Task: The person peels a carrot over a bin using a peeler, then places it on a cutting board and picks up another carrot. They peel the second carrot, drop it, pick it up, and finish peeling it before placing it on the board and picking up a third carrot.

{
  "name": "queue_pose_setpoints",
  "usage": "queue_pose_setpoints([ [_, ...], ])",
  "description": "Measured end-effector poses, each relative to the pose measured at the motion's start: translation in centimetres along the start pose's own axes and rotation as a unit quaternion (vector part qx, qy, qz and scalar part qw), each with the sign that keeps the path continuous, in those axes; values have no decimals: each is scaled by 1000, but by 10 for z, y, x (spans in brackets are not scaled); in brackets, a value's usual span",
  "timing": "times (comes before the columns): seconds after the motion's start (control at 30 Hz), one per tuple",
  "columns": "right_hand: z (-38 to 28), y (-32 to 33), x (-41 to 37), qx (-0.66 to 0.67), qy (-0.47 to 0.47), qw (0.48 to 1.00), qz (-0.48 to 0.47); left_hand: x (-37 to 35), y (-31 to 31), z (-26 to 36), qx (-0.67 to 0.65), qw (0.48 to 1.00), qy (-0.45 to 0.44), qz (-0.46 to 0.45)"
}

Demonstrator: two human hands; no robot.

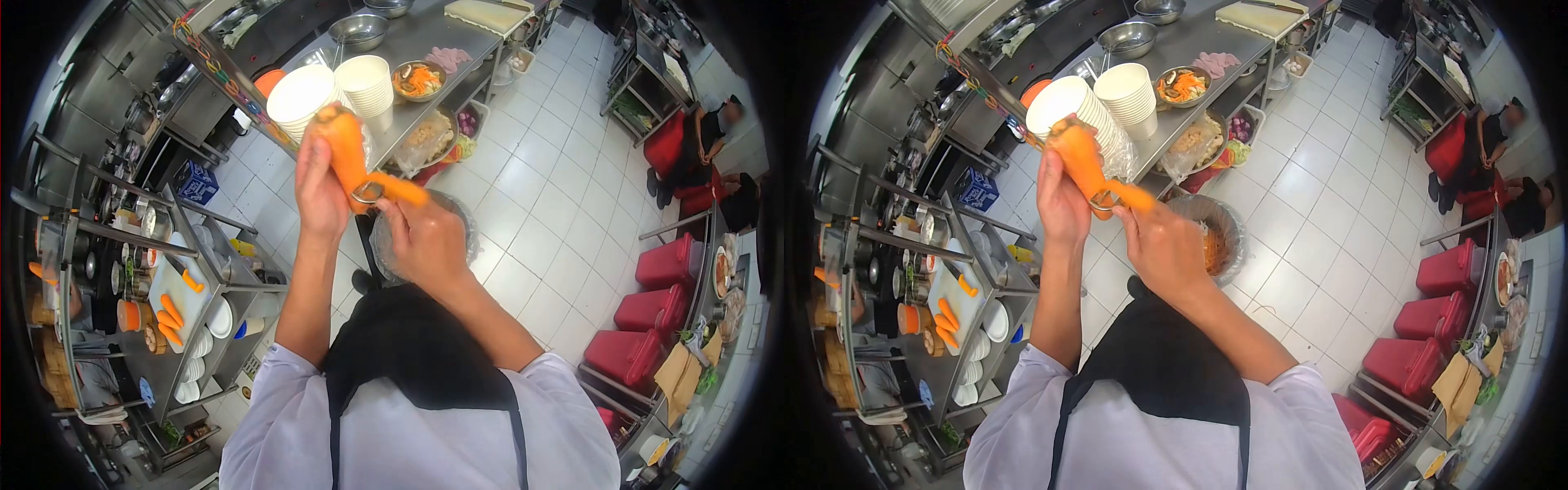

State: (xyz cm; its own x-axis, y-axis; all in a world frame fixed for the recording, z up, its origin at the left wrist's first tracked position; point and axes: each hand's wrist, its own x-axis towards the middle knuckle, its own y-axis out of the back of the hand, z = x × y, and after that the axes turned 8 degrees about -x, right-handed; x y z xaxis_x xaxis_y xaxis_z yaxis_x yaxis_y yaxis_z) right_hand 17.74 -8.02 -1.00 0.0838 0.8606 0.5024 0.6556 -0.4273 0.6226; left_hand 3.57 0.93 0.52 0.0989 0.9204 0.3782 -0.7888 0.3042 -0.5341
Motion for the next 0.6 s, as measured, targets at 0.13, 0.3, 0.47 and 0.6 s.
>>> queue_pose_setpoints([
  [0.13, 19, -21, -14, 7, -42, 997, -68, 26, 5, 3, -90, 995, -25, 29],
  [0.3, 136, -113, -73, 31, -125, 979, -156, 56, 8, 6, -127, 991, -38, 20],
  [0.47, 180, -113, -84, 366, -500, 730, -287, 50, 13, -2, -127, 990, 10, 62],
  [0.6, 153, -73, -53, 365, -438, 775, -272, 40, 25, -17, -134, 988, 57, 53],
])
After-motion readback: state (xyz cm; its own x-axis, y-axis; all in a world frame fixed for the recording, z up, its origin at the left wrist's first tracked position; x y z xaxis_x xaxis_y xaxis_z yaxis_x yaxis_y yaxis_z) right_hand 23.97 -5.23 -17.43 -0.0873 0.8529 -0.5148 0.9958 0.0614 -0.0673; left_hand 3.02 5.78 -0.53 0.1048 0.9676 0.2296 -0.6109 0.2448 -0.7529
